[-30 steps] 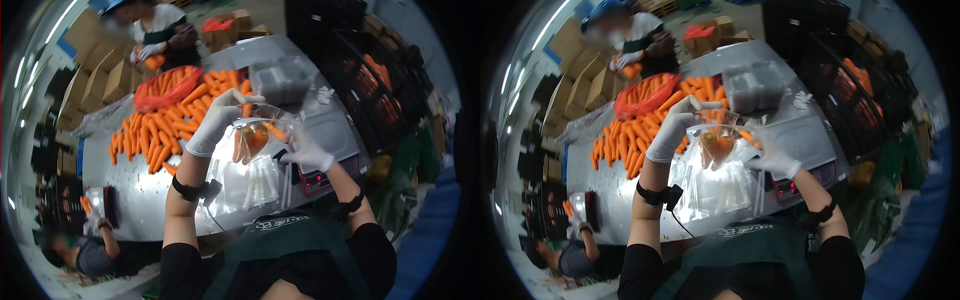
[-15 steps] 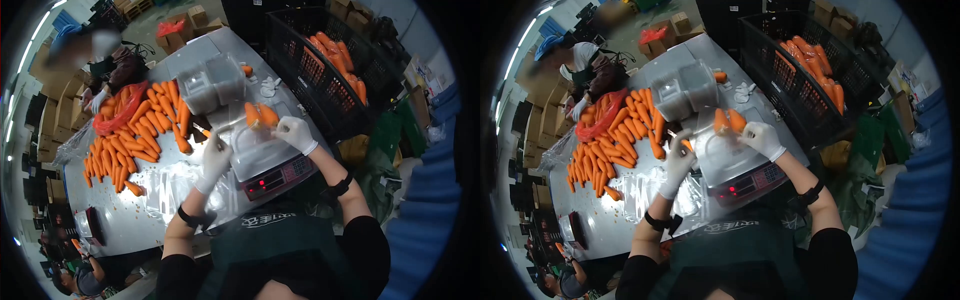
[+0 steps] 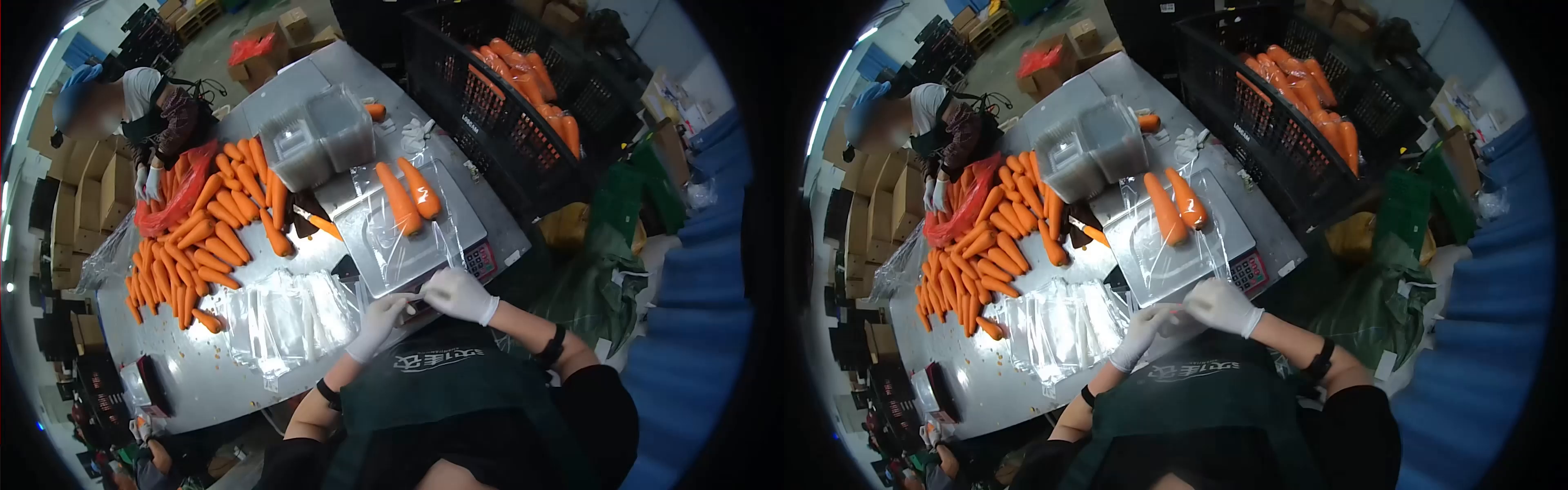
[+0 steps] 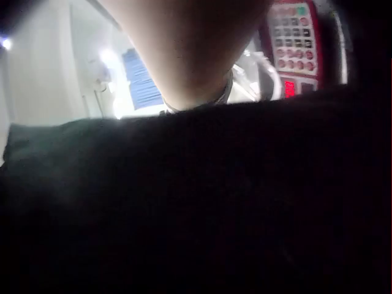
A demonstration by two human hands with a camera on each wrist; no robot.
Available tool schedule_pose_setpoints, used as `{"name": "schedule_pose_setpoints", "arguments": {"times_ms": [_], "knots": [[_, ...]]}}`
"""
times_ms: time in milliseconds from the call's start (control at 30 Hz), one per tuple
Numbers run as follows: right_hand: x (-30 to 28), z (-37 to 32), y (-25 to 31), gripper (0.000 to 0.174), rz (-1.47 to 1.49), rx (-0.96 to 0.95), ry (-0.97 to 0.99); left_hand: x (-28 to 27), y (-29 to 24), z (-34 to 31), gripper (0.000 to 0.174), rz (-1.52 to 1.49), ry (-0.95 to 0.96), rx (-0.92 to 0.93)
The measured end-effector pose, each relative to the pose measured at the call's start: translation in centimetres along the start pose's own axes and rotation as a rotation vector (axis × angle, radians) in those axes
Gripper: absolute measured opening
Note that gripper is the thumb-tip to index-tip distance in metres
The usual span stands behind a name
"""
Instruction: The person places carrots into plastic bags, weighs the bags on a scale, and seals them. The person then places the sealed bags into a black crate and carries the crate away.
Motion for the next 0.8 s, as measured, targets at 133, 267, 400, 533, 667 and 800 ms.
{"name": "schedule_pose_setpoints", "arguments": {"times_ms": [133,267,400,533,667,800], "knots": [[-0.8,0.8,1.9,0.01,-0.06,0.072,-0.127,0.3,-1.3,-0.8,0.034,-0.13,0.111,0.14],[2.0,3.6,4.2,0.012,-0.265,-0.057,-0.053,0.8,3.8,2.1,0.04,-0.493,0.175,-0.018],[2.3,5.3,5.2,0.015,-0.367,-0.107,-0.075,0.5,1.8,1.0,0.044,-0.618,0.121,-0.161],[5.2,-0.4,6.7,0.014,-0.547,-0.291,0.038,-0.4,-1.7,-0.7,0.05,-0.455,-0.075,0.059],[12.7,-26.5,-11.6,0.042,-0.357,0.418,0.566,-1.8,0.0,-1.1,0.039,-0.167,0.06,0.04],[0.5,-12.9,-6.9,0.023,-0.313,0.411,0.371,-6.8,3.0,-2.4,0.029,0.285,-0.141,0.138]]}}
Point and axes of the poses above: each hand's wrist, its own z-axis towards the middle knuckle, its own x-axis out of the palm, y = z × x, the point moved 10 cm from there along z, towards the middle knuckle, and after that the axes turned 6 degrees about y, right-handed, at the moved point
